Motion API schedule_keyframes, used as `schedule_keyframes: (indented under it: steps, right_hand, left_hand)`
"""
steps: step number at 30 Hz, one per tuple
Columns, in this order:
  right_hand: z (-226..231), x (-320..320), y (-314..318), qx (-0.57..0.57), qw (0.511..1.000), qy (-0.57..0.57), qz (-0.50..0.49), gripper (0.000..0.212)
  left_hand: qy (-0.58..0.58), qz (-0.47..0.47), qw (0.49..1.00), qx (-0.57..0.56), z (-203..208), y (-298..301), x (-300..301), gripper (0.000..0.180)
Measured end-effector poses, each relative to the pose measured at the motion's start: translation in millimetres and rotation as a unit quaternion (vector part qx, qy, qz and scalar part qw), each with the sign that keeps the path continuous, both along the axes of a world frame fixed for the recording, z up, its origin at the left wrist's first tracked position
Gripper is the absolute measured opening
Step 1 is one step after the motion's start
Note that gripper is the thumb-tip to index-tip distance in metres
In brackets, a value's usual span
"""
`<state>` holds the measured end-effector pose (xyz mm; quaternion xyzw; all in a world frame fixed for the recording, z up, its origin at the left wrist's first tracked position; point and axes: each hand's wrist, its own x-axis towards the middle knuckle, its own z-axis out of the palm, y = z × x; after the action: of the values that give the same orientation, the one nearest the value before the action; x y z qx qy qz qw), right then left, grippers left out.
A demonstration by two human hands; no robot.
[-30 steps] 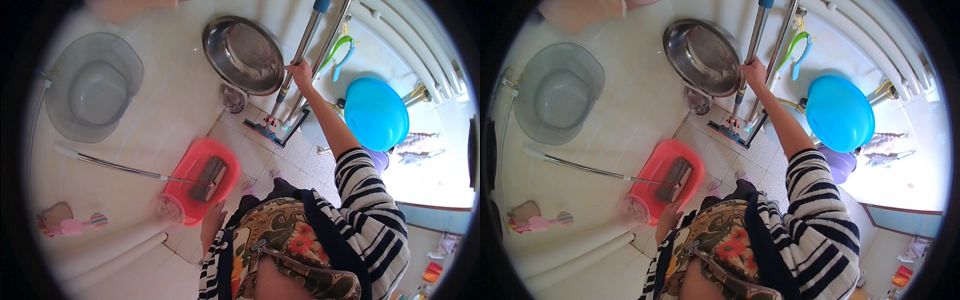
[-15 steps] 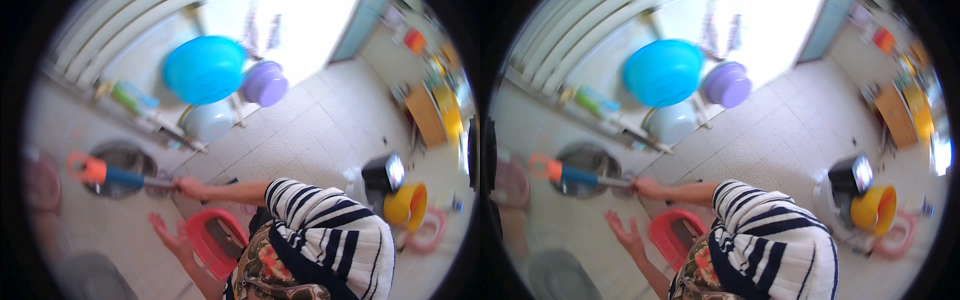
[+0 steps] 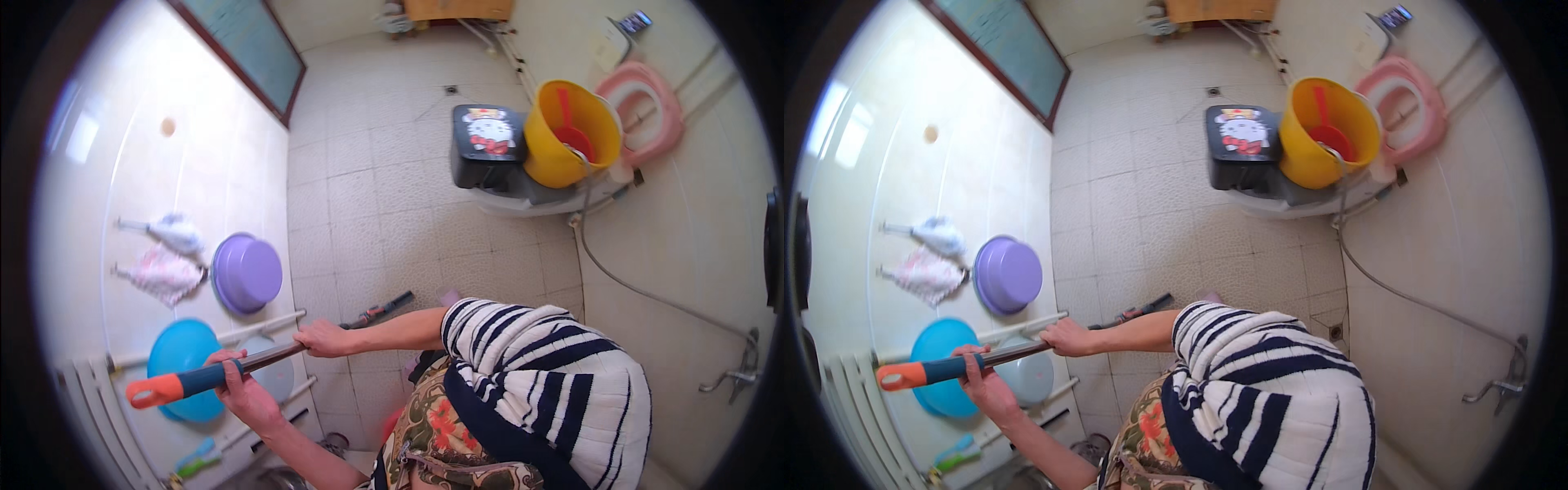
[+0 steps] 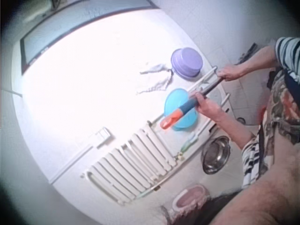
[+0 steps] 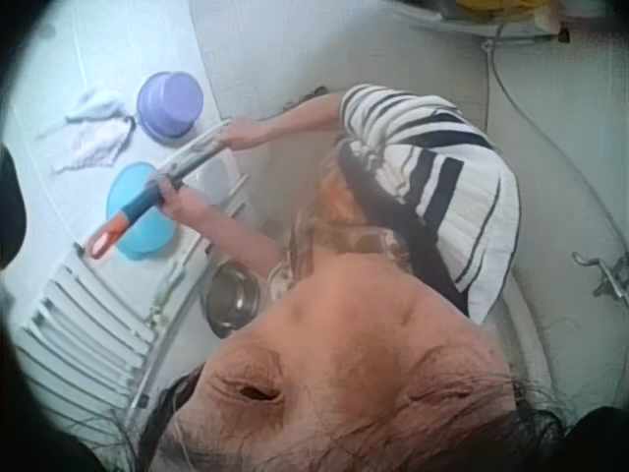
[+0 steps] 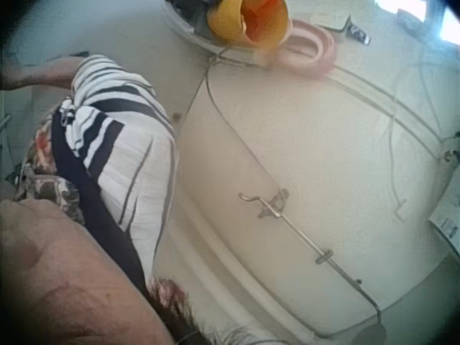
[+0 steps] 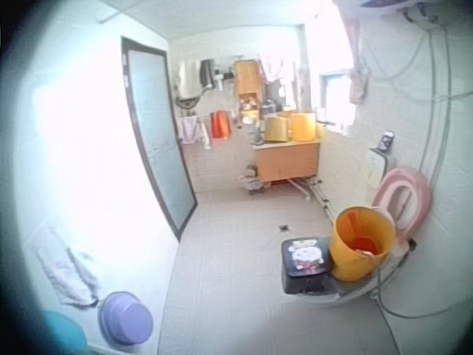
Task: The person mops a tiled bathroom floor using a string mop and a squeegee. They wet the mop with a shower head, wring it in a pink basin, and mop the floor. They then use a squeegee to push water toward the drain, repeating the process.
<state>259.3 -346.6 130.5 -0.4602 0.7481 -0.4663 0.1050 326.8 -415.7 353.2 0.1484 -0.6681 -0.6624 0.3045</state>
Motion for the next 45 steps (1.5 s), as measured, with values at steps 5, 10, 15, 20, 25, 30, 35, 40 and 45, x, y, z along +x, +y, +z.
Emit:
schedule_keyframes:
  steps: [5,10,15,20,25,30,35,40,45]
  right_hand:
    - [-16,-92,16,-0.055,0.975,0.075,-0.2,0.015]
    - [-73,-141,31,-0.065,0.81,-0.407,-0.417,0.023]
    - [-141,-132,23,-0.33,0.373,-0.818,-0.288,0.032]
    - [-171,-96,-10,-0.134,0.516,-0.712,-0.456,0.025]
    - [-171,27,-12,-0.03,0.55,-0.684,-0.478,0.024]
    - [-162,103,-37,0.033,0.512,-0.747,-0.423,0.02]
    - [-190,-18,-51,0.003,0.521,-0.704,-0.483,0.014]
    - [-218,-246,25,0.002,0.597,-0.676,-0.432,0.027]
    - [-183,-373,92,-0.003,0.586,-0.693,-0.42,0.016]
  left_hand:
    - [0.077,-0.109,0.989,0.062,-20,12,-65,0.021]
    - [0.018,-0.202,0.978,0.043,-98,31,-83,0.013]
    - [-0.206,-0.283,0.937,-0.019,-190,52,-55,0.027]
    - [-0.29,-0.186,0.838,0.422,-191,0,16,0.048]
    - [-0.459,-0.301,0.769,0.327,-199,-57,175,0.069]
    - [-0.602,-0.268,0.751,0.04,-246,-78,278,0.041]
    - [-0.586,-0.326,0.738,-0.076,-266,-92,118,0.026]
    - [-0.554,-0.354,0.754,0.013,-240,-18,-149,0.028]
    - [-0.581,-0.377,0.722,-0.008,-209,37,-301,0.034]
